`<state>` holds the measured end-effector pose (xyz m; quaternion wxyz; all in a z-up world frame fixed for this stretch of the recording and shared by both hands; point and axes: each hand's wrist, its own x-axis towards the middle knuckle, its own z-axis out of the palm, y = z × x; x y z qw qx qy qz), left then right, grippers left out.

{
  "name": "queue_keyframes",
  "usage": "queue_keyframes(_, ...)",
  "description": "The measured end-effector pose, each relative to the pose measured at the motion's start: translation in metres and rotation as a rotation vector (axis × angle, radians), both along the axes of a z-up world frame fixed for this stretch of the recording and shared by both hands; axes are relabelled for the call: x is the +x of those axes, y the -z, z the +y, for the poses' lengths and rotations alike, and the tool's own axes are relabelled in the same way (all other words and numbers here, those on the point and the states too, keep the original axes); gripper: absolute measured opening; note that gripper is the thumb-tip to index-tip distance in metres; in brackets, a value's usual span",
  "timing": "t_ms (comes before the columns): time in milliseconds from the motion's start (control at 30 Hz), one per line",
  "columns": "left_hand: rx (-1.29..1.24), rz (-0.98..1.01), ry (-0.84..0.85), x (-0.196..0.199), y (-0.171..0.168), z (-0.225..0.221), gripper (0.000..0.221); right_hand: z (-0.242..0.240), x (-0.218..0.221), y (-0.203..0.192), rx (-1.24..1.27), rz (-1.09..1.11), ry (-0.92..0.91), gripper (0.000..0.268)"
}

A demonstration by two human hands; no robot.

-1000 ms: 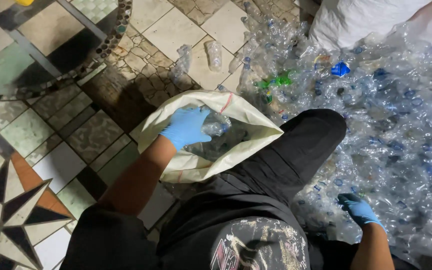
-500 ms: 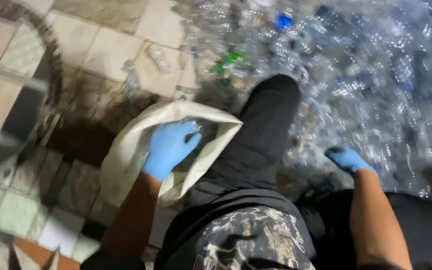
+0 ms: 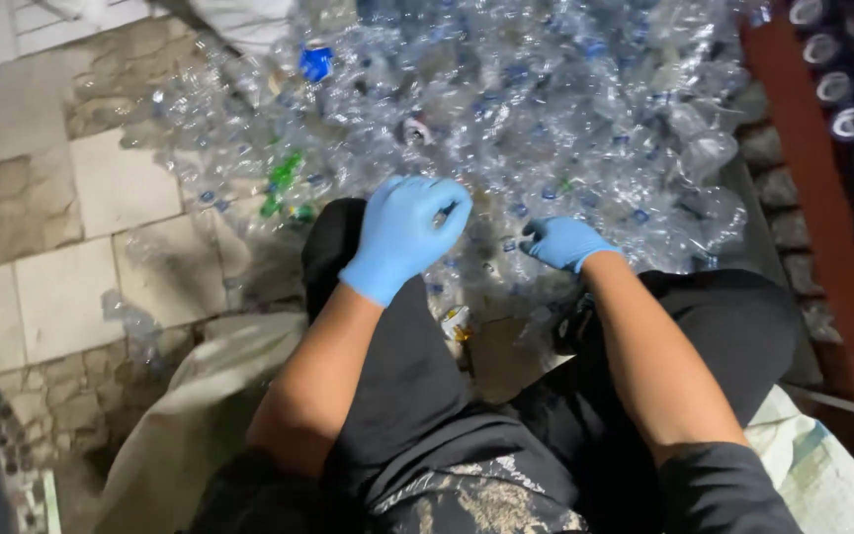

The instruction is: The person sits on the floor and sorts through a large pile of empty plastic bottles. They pick up individual bottles, crush them by hand, and place them into a white sack. The person repeats this process continuously, handling clear and blue-capped bottles.

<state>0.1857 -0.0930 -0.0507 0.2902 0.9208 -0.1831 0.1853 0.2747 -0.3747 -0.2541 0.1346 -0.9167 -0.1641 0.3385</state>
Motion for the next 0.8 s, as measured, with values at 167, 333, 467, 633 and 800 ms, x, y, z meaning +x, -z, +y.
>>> queue_keyframes(167,0.021,0.218,0.028,0.081,0.044,-0.026,0.009,0.01,-0.003,-0.022,-0.036,-0.102,0.057,0.051)
queue_keyframes(333,-0.003,0.72,-0.042,0.101,0.075,-0.042,0.016,-0.006,0.021,0.038,-0.026,-0.169,0.245,0.052)
queue_keyframes(467,0.177,0.904,0.029,0.113,0.124,-0.062,0.033,-0.012,0.04,0.074,0.19,-0.343,0.506,0.04)
queue_keyframes(633,0.246,0.956,0.05,0.121,0.143,-0.073,0.037,-0.005,0.061,0.098,0.459,-0.237,0.85,0.062)
queue_keyframes(800,0.27,1.025,0.036,0.119,0.149,-0.07,0.04,0.011,0.082,0.101,0.777,-0.178,1.089,0.1)
